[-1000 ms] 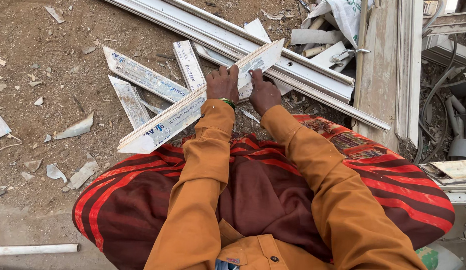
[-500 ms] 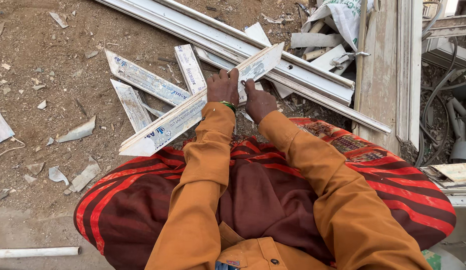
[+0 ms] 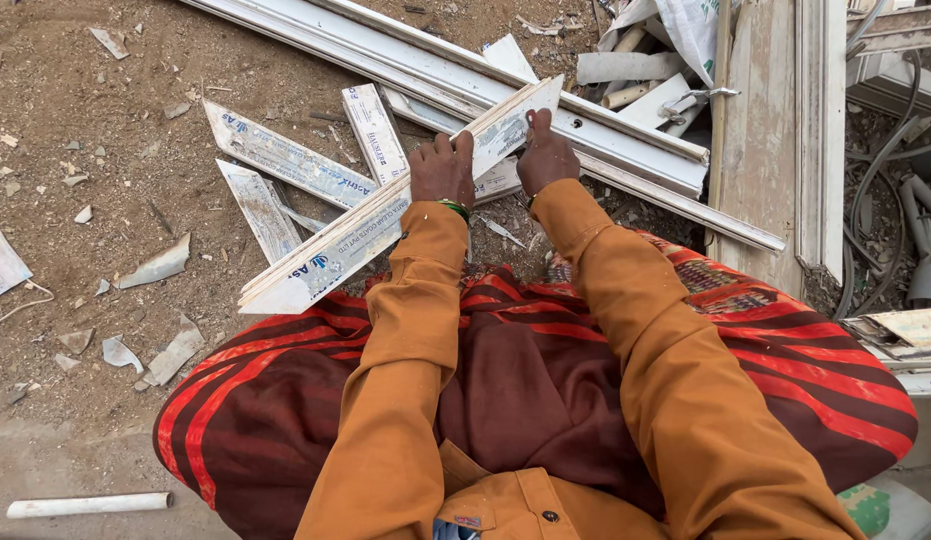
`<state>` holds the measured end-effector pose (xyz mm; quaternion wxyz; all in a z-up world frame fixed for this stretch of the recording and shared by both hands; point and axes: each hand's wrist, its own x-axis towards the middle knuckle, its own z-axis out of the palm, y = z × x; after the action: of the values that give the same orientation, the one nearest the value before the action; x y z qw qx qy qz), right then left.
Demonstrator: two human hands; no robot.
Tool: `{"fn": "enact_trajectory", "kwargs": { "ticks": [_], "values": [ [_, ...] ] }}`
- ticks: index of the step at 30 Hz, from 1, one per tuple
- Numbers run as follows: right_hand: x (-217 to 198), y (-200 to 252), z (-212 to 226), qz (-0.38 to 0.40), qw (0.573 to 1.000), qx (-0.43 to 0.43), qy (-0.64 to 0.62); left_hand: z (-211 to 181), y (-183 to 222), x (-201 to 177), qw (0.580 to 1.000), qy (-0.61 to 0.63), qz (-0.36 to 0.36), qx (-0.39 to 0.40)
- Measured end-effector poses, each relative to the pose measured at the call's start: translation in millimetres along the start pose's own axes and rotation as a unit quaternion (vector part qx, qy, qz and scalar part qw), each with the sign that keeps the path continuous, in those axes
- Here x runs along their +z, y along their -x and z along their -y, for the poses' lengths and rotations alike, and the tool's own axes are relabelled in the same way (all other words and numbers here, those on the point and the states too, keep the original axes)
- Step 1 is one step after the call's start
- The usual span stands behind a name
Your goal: The person sits on the ground and uses a cutter to scrape protective film or markings off white metal profiles, handling them one by one and turning them over while working on a dirt floor covered in scrap.
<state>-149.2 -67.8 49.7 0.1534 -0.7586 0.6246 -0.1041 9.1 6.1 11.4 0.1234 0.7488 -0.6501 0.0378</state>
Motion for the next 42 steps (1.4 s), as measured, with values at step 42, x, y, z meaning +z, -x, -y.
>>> {"fn": "enact_trajectory", "kwargs": {
  "ticks": [42],
  "values": [
    [-21,-11,-3,0.02,0.998,0.05,0.044,4,1,-51,0.991,0.115,0.048,0.039]
  ]
}}
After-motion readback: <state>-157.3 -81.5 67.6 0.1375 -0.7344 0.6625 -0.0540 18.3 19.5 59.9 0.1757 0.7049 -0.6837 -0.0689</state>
